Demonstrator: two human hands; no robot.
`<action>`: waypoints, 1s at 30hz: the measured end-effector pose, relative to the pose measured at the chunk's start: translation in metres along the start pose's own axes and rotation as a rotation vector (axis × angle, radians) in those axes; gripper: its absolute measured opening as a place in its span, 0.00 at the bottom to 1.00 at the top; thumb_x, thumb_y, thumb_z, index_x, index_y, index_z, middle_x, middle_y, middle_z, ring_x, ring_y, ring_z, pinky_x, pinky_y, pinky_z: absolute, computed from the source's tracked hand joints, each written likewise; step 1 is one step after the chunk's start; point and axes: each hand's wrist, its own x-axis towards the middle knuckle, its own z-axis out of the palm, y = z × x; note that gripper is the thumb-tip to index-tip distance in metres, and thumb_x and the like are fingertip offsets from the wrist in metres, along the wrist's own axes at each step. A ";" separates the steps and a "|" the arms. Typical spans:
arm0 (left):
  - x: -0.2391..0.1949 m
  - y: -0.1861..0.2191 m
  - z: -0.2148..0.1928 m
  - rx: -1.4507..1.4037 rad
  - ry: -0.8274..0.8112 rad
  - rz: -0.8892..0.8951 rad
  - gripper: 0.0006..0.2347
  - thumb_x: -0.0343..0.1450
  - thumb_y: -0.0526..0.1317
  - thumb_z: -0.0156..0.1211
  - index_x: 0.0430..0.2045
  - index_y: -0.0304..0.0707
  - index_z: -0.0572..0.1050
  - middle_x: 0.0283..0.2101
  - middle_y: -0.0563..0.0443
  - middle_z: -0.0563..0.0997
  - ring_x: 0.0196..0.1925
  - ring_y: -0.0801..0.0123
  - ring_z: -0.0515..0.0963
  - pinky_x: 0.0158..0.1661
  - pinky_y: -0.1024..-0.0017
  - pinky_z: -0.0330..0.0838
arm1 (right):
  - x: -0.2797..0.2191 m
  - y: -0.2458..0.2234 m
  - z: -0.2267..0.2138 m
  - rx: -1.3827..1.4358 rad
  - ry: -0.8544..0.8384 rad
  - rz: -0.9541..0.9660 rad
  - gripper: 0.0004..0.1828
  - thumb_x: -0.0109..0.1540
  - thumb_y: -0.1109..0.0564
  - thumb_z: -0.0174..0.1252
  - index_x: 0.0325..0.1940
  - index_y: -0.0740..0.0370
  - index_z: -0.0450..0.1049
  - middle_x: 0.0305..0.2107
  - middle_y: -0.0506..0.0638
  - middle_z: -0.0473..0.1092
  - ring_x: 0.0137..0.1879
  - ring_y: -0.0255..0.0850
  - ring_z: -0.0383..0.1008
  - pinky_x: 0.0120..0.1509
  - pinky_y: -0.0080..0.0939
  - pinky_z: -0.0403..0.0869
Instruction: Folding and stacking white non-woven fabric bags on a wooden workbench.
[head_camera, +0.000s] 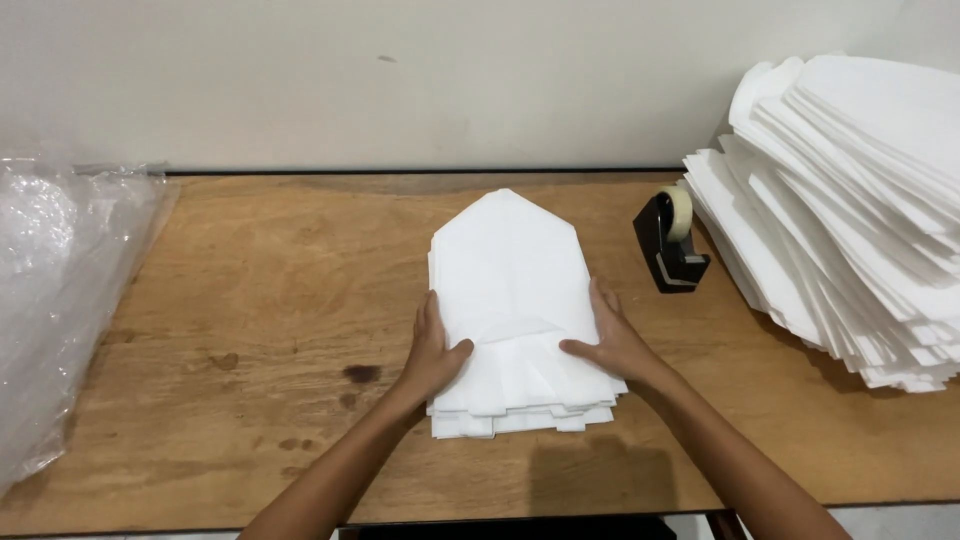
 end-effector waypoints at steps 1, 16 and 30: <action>-0.001 0.000 0.000 -0.002 -0.001 -0.004 0.40 0.67 0.38 0.53 0.70 0.30 0.32 0.73 0.27 0.30 0.75 0.37 0.29 0.69 0.43 0.28 | 0.001 0.004 0.005 0.000 -0.003 0.003 0.62 0.55 0.47 0.68 0.77 0.68 0.31 0.72 0.71 0.31 0.79 0.63 0.26 0.80 0.65 0.33; -0.005 -0.010 0.004 -0.099 0.156 -0.014 0.29 0.69 0.38 0.59 0.63 0.37 0.53 0.66 0.35 0.48 0.75 0.42 0.44 0.71 0.48 0.42 | 0.016 0.040 0.024 0.205 0.069 -0.084 0.56 0.58 0.50 0.66 0.77 0.68 0.36 0.74 0.65 0.36 0.80 0.52 0.35 0.82 0.51 0.40; -0.002 -0.003 0.002 -0.131 0.184 0.010 0.31 0.65 0.34 0.63 0.64 0.32 0.56 0.66 0.30 0.51 0.74 0.40 0.47 0.71 0.48 0.41 | 0.031 0.067 0.033 0.419 0.182 -0.147 0.49 0.55 0.62 0.65 0.75 0.68 0.47 0.73 0.64 0.40 0.79 0.53 0.41 0.81 0.47 0.50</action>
